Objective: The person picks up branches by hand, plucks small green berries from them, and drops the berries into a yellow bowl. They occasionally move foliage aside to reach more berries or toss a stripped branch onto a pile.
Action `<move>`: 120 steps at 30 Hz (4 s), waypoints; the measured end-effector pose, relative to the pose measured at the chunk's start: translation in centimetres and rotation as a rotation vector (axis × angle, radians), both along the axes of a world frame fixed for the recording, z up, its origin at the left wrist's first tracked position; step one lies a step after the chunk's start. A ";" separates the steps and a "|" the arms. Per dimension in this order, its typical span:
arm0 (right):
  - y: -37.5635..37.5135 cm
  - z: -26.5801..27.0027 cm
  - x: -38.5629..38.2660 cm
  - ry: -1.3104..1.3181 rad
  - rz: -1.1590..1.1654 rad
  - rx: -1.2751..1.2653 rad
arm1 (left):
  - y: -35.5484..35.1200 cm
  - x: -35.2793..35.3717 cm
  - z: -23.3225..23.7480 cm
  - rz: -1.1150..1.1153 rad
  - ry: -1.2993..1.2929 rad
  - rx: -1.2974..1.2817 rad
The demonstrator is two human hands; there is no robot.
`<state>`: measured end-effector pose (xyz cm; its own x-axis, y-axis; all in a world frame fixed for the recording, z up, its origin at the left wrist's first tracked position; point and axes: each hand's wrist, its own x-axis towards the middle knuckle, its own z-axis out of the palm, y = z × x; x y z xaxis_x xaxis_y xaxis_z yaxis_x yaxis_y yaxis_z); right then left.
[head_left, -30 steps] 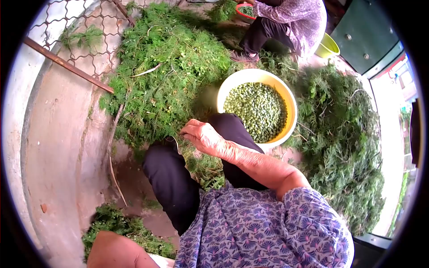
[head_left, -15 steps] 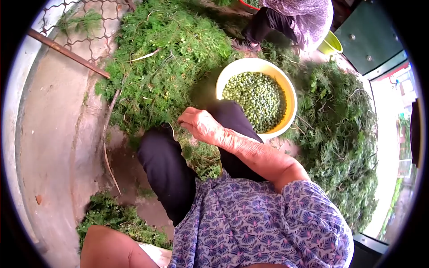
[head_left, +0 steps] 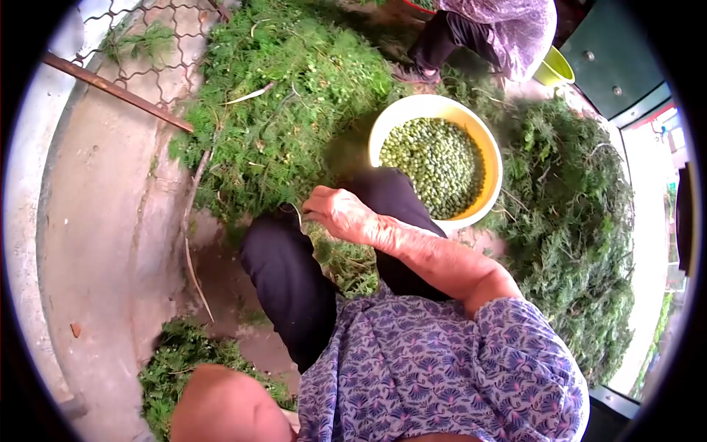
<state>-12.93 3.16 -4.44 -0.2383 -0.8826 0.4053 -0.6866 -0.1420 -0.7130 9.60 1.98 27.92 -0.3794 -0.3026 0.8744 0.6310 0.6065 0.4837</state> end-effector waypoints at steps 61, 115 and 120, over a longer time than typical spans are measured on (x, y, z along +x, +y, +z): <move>-18.7 -10.3 -21.2 -0.042 -0.077 0.935 | -17.0 -13.8 -29.1 0.101 -1.331 -0.541; -2.9 6.2 3.8 -1.225 -0.185 -0.330 | -17.8 -10.1 -26.0 -0.259 0.023 1.315; 1.5 6.1 7.5 -1.245 -0.151 -0.180 | -13.5 -8.1 -22.2 -0.201 0.235 1.385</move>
<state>-5.46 4.62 1.69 -0.6362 -0.7696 -0.0540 0.4154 -0.2827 -0.8646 1.53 -11.53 5.75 -0.4072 -0.9127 -0.0327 0.7962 -0.3723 0.4769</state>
